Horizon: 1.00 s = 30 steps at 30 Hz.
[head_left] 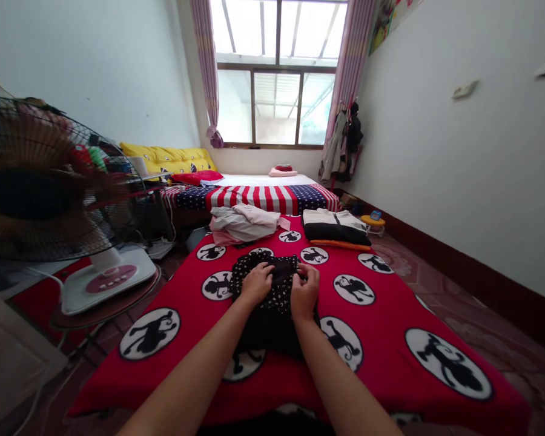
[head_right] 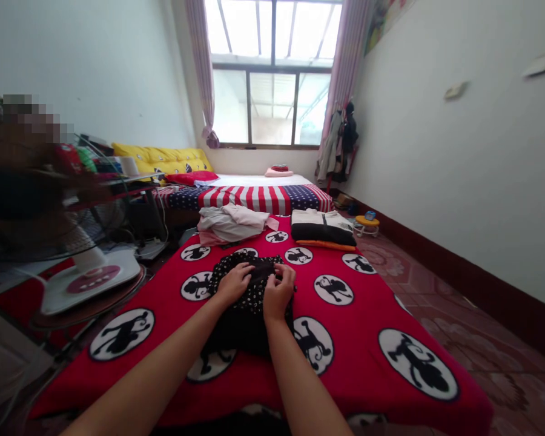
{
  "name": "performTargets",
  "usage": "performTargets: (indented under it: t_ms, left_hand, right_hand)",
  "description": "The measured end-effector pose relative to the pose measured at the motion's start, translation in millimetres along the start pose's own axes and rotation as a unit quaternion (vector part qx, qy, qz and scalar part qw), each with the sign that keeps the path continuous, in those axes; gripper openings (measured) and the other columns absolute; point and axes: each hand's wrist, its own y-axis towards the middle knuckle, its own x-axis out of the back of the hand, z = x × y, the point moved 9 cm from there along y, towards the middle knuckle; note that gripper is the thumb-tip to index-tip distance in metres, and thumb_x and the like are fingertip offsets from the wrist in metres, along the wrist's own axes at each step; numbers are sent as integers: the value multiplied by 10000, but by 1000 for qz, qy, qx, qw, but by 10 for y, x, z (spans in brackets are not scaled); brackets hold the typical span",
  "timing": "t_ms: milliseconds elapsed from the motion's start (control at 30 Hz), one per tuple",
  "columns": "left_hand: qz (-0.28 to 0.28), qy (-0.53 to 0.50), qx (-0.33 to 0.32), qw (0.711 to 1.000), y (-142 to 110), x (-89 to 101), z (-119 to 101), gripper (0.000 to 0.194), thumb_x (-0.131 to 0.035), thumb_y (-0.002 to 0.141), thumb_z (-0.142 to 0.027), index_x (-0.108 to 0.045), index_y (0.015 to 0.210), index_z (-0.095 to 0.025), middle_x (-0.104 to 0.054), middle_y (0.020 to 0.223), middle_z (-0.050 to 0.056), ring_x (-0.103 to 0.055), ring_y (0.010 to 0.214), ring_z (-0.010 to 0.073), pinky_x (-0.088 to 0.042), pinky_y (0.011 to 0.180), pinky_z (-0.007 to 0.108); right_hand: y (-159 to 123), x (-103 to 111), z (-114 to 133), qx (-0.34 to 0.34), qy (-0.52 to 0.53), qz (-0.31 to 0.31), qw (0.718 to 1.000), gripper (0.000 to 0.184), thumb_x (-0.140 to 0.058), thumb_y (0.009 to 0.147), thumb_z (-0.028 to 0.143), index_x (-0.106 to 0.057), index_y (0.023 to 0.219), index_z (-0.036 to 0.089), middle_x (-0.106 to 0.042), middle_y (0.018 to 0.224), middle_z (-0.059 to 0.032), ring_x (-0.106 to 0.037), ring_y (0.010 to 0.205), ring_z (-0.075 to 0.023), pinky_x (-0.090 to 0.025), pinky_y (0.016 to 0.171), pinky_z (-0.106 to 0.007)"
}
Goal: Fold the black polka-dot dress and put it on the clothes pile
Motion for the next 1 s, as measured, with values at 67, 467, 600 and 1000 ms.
performTargets:
  t_ms: [67, 467, 600, 1000]
  left_hand:
    - [10, 35, -7, 999, -51, -48, 5, 297, -610, 767, -146, -730, 1004, -278, -583, 1306, 38, -528, 1202, 257, -351, 1073, 377]
    - [62, 206, -57, 975, -95, -141, -71, 394, -490, 873, -224, -631, 1223, -338, -483, 1428, -2, -446, 1299, 219, -354, 1081, 364]
    - [60, 227, -74, 969, -102, -149, -80, 403, -463, 885, -238, -617, 1245, -332, -474, 1438, 10, -451, 1299, 215, -360, 1078, 351]
    - [58, 219, -65, 972, -140, -118, -118, 444, -471, 844, -165, -638, 1219, -334, -480, 1432, 18, -457, 1294, 228, -366, 1070, 373]
  right_hand:
    - [118, 48, -329, -111, 3, -38, 993, 382, -494, 755, 199, -536, 1134, 171, -567, 1166, -162, -629, 887, -216, -540, 691, -320]
    - [623, -272, -762, -207, 27, 50, 977, 315, -699, 568, 214, -700, 874, 139, -664, 641, -27, -590, 522, -148, -471, 466, -227]
    - [586, -67, -606, -197, 48, 22, 979, 371, -585, 703, 286, -682, 1030, 141, -691, 780, -41, -607, 582, -125, -498, 511, -215]
    - [411, 503, -654, -179, -173, 183, 951, 131, -590, 535, 110, -679, 566, 201, -625, 564, -20, -615, 642, -211, -481, 664, -330]
